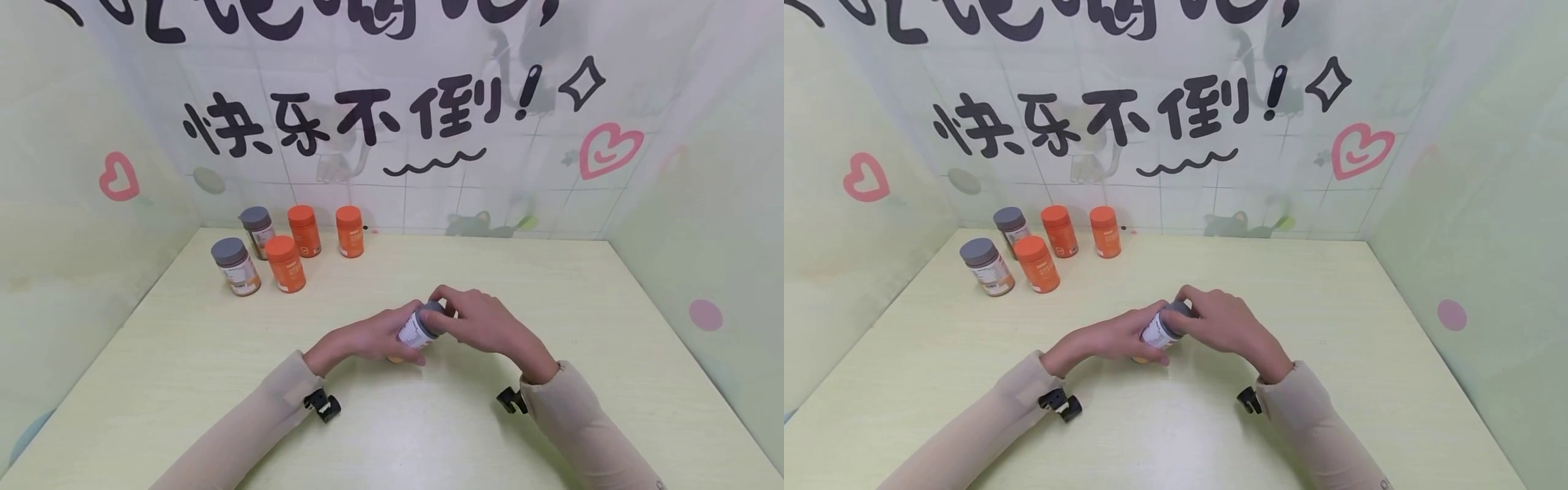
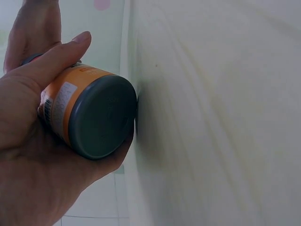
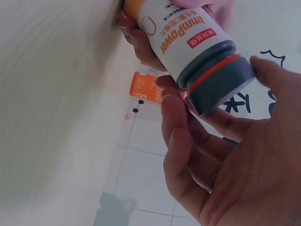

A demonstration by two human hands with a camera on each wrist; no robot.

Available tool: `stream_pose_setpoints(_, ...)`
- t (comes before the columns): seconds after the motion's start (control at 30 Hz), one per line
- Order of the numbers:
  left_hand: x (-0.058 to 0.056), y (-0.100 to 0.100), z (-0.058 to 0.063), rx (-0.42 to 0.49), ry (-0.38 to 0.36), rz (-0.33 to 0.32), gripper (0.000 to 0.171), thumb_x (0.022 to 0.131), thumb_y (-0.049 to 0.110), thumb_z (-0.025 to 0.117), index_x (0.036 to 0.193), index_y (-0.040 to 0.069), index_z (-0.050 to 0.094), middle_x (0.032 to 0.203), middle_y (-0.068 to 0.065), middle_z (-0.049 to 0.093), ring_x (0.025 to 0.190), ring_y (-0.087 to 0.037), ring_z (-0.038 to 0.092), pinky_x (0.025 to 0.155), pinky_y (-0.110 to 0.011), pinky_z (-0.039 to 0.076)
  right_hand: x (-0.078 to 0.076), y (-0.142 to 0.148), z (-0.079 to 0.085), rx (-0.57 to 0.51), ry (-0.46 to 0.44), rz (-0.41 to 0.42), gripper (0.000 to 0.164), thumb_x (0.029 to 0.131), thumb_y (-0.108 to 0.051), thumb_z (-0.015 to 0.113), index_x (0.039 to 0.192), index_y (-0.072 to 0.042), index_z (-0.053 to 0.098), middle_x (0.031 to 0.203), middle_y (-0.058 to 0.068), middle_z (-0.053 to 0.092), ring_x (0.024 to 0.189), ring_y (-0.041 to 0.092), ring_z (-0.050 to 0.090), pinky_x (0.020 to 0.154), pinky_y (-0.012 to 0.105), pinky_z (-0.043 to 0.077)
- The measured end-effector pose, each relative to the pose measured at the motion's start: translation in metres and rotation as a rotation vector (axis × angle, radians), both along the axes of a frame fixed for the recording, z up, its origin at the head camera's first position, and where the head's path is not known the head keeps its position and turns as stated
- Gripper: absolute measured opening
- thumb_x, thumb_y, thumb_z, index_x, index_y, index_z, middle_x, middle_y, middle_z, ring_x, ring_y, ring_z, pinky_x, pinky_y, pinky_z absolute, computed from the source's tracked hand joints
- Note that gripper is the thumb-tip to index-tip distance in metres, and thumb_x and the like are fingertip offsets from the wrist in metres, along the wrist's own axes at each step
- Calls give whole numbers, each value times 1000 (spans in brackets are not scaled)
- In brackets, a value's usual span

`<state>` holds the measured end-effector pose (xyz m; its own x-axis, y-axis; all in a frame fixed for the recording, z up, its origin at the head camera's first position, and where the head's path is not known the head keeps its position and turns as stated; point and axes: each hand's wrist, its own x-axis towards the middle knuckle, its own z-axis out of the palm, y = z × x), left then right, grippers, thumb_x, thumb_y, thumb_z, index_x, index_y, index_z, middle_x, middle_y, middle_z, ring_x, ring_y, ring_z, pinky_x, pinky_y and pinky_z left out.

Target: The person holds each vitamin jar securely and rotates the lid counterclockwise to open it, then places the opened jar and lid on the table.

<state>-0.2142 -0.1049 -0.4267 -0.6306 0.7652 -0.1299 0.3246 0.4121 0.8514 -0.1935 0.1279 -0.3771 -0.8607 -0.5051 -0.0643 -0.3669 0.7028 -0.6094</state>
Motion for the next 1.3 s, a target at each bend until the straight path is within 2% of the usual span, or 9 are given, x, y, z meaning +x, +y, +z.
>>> stream_pose_setpoints(0.23, 2, -1, 2, 7, 5, -9, 61, 90, 21, 80, 138, 17, 42, 118, -3, 64, 102, -16, 63, 85, -30, 55, 0, 0, -1, 6, 36, 18, 30, 99, -46, 61, 123, -28, 63, 92, -5, 69, 64, 13, 59, 59, 30, 49)
stream_pose_setpoints(0.33, 2, -1, 2, 13, 3, -8, 62, 90, 21, 80, 139, 16, 42, 118, -4, 64, 102, -16, 63, 85, -30, 55, 0, -1, -1, 7, 49, 17, 30, 99, -49, 62, 123, -31, 63, 93, -8, 70, 64, 12, 58, 59, 30, 49)
stream_pose_setpoints(0.47, 2, -1, 1, 11, 7, -3, 62, 90, 21, 80, 138, 18, 42, 120, -3, 63, 104, -16, 62, 88, -30, 55, 1, -2, -1, 11, 33, -4, 34, 99, -57, 58, 120, -30, 63, 90, -5, 72, 65, 12, 61, 59, 32, 50)
stream_pose_setpoints(0.57, 2, -1, 1, 5, 12, -3, 61, 91, 23, 80, 138, 19, 42, 121, -3, 62, 105, -17, 62, 88, -31, 55, 1, -2, -1, 15, 26, -5, 36, 99, -57, 58, 118, -26, 64, 87, -1, 71, 64, 13, 61, 57, 32, 50)
stream_pose_setpoints(0.67, 1, -2, 2, -2, 14, -5, 60, 92, 24, 79, 138, 21, 41, 121, -3, 62, 105, -17, 62, 86, -31, 55, 1, -2, -1, 19, 35, 5, 36, 99, -55, 59, 118, -25, 64, 84, -3, 69, 62, 13, 58, 56, 31, 48)
stream_pose_setpoints(0.8, 1, -3, 2, -3, 3, -9, 59, 93, 24, 78, 139, 22, 41, 121, -3, 61, 104, -18, 62, 84, -32, 56, 1, -2, -1, 15, 45, 17, 36, 99, -55, 59, 118, -24, 64, 83, -5, 67, 62, 13, 56, 57, 30, 47)
stream_pose_setpoints(1.03, 0, -3, 6, -11, -26, -24, 60, 93, 25, 77, 140, 23, 39, 121, -4, 61, 103, -20, 62, 80, -32, 56, 1, -1, 0, 5, 41, 23, 35, 99, -54, 60, 117, -25, 63, 85, -2, 70, 63, 13, 58, 58, 31, 49)
stream_pose_setpoints(1.3, 0, -5, 9, -29, -51, -30, 65, 93, 27, 77, 143, 22, 35, 121, -4, 60, 102, -20, 62, 79, -32, 55, 2, -2, 0, 11, 36, 22, 39, 99, -54, 61, 123, -24, 62, 87, -6, 68, 65, 13, 59, 60, 31, 50)
